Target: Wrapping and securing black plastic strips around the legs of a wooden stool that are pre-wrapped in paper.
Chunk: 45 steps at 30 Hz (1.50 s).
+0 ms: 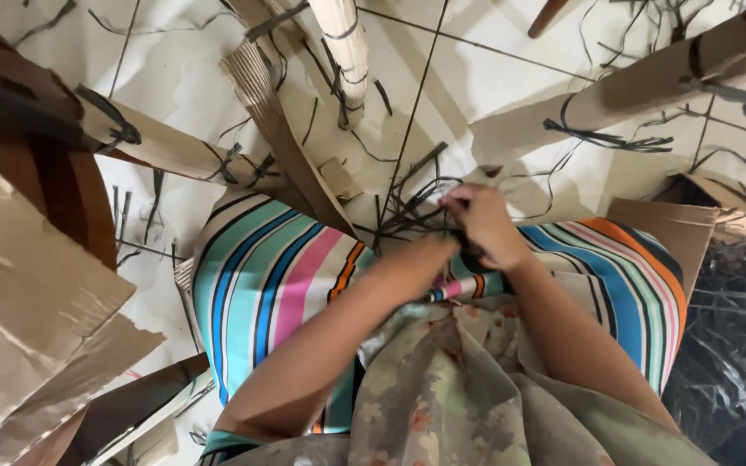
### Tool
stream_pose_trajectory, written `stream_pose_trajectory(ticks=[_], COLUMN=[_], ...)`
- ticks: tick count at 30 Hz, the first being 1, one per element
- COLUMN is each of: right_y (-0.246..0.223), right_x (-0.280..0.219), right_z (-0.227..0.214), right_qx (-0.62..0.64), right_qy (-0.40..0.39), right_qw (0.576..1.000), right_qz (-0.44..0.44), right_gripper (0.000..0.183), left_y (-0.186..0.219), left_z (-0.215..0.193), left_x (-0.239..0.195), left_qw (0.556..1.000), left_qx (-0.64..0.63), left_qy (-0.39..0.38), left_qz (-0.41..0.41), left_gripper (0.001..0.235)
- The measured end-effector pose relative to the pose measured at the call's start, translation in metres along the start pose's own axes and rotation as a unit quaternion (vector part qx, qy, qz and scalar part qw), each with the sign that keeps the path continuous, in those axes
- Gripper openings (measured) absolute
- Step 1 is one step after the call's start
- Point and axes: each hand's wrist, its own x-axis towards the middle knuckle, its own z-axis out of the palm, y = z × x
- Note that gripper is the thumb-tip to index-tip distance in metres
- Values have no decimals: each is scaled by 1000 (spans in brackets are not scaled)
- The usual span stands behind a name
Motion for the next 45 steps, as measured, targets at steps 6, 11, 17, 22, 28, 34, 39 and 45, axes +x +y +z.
stream_pose_trajectory(ticks=[6, 11, 17, 22, 28, 34, 39, 45], right_y=[-3, -36, -58, -33, -25, 18, 32, 17], right_x=[-14, -29, -44, -37, -38, -25, -24, -25], right_z=[-22, -61, -60, -43, -61, -67, -69, -107], right_qx=[6, 299, 519, 596, 651, 705, 717, 501], right_qy=[-34, -16, -24, -3, -39, -243, -421, -609], right_qw=[999, 954, 846, 802, 758, 649, 488, 558], right_qz=[15, -20, -119, -51, -19, -148, -266, -260], right_gripper=[27, 34, 56, 40, 20, 64, 45, 44], left_y=[-4, -19, -19, -18, -19, -15, -2, -6], left_z=[-111, -102, -92, -59, -39, -37, -41, -46], left_x=[-60, -49, -32, -6, 16, 20, 11, 7], left_qw=[890, 813, 805, 776, 758, 805, 818, 816], left_qx=[-427, -535, -557, -606, -627, -576, -566, -567], left_qy=[148, 176, 154, 148, 171, 123, 63, 87], left_qz=[62, 149, 138, 93, 56, 68, 82, 75], left_gripper=[69, 71, 63, 51, 46, 46, 43, 39])
